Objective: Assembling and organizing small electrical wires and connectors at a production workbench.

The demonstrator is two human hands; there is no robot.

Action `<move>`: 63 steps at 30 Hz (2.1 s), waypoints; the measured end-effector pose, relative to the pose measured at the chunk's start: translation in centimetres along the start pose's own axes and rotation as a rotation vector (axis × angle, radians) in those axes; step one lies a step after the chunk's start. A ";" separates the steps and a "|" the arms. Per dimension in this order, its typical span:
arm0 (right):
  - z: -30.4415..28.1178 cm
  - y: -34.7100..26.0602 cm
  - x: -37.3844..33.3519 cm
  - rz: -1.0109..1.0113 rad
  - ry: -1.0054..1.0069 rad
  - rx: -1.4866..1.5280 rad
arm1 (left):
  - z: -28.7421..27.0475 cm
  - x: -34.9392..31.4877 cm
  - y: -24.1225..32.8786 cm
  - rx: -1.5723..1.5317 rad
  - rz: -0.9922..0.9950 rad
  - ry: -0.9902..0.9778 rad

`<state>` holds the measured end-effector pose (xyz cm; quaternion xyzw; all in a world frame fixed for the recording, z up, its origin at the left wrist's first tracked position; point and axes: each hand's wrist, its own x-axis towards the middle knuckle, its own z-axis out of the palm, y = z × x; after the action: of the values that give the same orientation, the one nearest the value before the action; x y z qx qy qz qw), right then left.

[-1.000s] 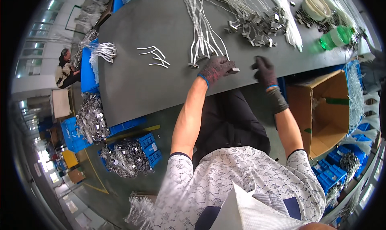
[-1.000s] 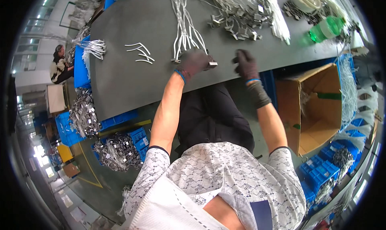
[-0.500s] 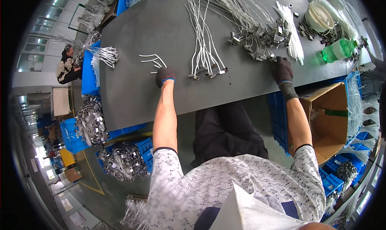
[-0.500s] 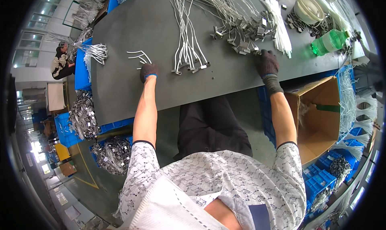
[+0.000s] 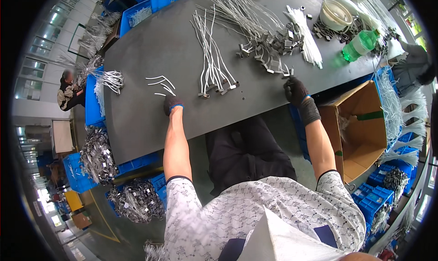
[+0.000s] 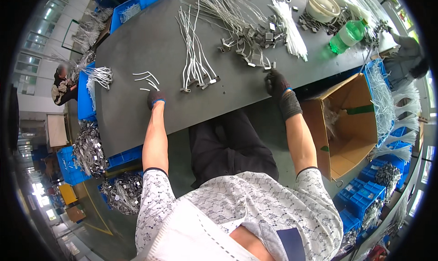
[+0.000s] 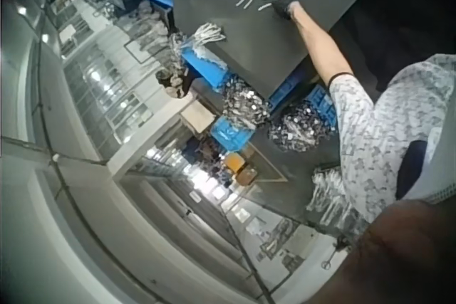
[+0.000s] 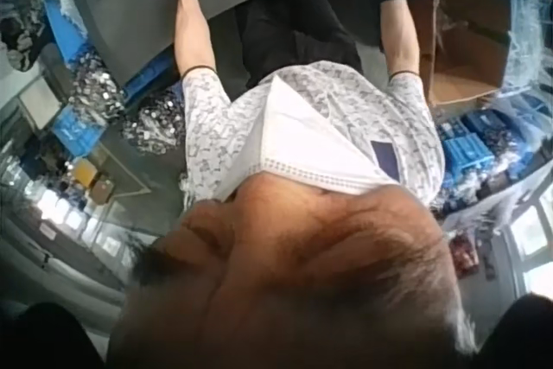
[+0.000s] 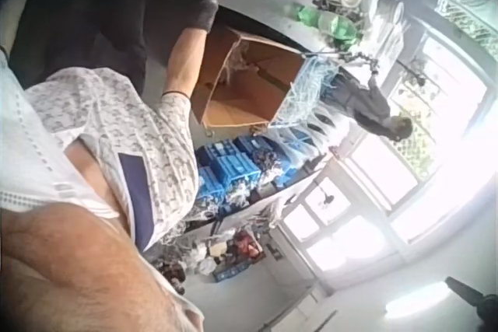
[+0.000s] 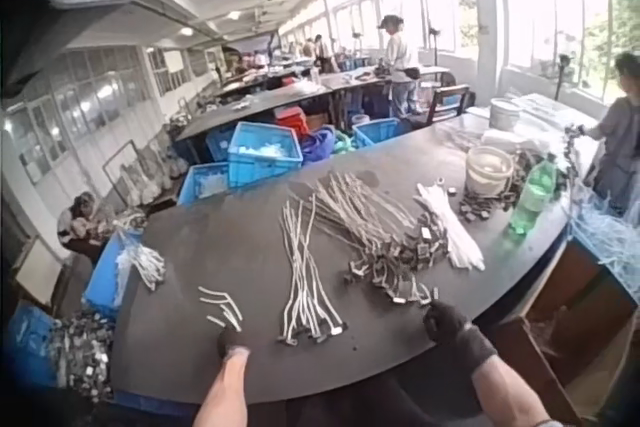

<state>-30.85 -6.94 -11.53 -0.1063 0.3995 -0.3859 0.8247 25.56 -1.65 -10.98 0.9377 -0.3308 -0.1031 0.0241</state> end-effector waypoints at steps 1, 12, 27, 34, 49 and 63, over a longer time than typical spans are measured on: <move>-0.3 1.1 -1.1 -0.132 -0.043 -0.298 | -0.2 -0.2 -0.1 -0.020 -0.034 -0.032; -0.1 7.5 -8.0 -0.783 0.312 -0.859 | 3.0 1.4 -2.0 -0.089 0.121 0.033; -0.9 12.0 -11.1 -0.485 0.455 -1.025 | 1.7 -13.8 3.5 -1.815 -0.051 -0.927; 6.5 8.1 -11.4 -0.460 0.257 -0.912 | 8.0 -31.0 17.1 -1.253 0.639 -1.154; -14.2 21.6 -35.6 -0.152 0.560 -1.802 | 8.4 -28.0 25.1 -1.430 0.004 -0.799; -6.9 15.2 -23.5 -0.322 0.235 -2.108 | -4.5 -21.2 18.1 -2.009 0.031 -0.307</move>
<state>-36.59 21.23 -9.85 -0.7782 0.5893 0.0416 0.2130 -0.76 -2.59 -0.76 0.4560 -0.1027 -0.4524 0.7595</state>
